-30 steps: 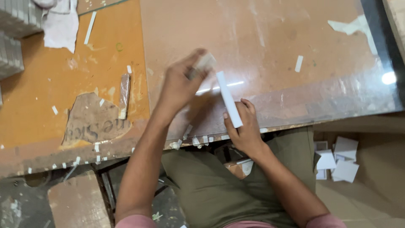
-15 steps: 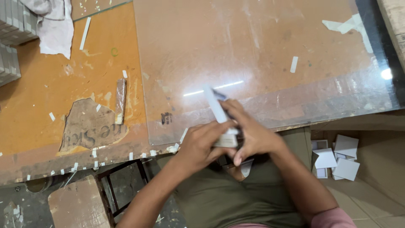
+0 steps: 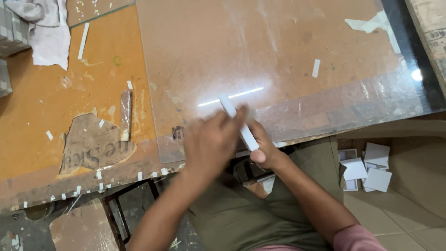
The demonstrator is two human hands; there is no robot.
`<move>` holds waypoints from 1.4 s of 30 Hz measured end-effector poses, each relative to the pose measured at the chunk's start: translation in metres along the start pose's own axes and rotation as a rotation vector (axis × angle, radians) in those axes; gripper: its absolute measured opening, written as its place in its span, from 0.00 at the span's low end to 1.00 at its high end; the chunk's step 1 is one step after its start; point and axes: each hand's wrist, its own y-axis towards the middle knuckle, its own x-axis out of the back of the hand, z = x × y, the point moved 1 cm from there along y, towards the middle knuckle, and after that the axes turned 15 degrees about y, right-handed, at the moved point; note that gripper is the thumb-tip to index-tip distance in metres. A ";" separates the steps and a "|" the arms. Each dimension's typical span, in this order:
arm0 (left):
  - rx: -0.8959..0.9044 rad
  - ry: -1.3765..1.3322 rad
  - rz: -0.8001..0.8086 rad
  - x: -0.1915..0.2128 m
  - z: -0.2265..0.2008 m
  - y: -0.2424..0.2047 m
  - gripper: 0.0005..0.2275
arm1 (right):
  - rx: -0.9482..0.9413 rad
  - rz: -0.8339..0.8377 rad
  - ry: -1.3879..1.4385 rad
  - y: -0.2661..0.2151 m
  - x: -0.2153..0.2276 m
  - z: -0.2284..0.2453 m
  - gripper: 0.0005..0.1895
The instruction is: The person sands the edges and corners of small white square frames using a sanding block. They handle the frames one at a time, rotating them to sand multiple sides, and place finished frames into a cardboard box.
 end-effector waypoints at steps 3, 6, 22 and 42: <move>0.156 0.270 0.217 -0.018 0.034 0.033 0.18 | -0.056 0.006 -0.058 -0.004 -0.004 0.002 0.67; 0.280 0.137 0.139 -0.027 0.066 0.040 0.13 | 0.009 0.054 -0.089 0.000 -0.003 0.016 0.57; 0.215 -0.571 0.100 0.010 0.004 -0.038 0.14 | 0.160 0.036 -0.178 0.002 -0.012 0.005 0.36; 0.696 -0.495 -0.014 -0.038 0.081 -0.001 0.13 | 0.160 -0.081 -0.108 0.003 -0.015 0.021 0.24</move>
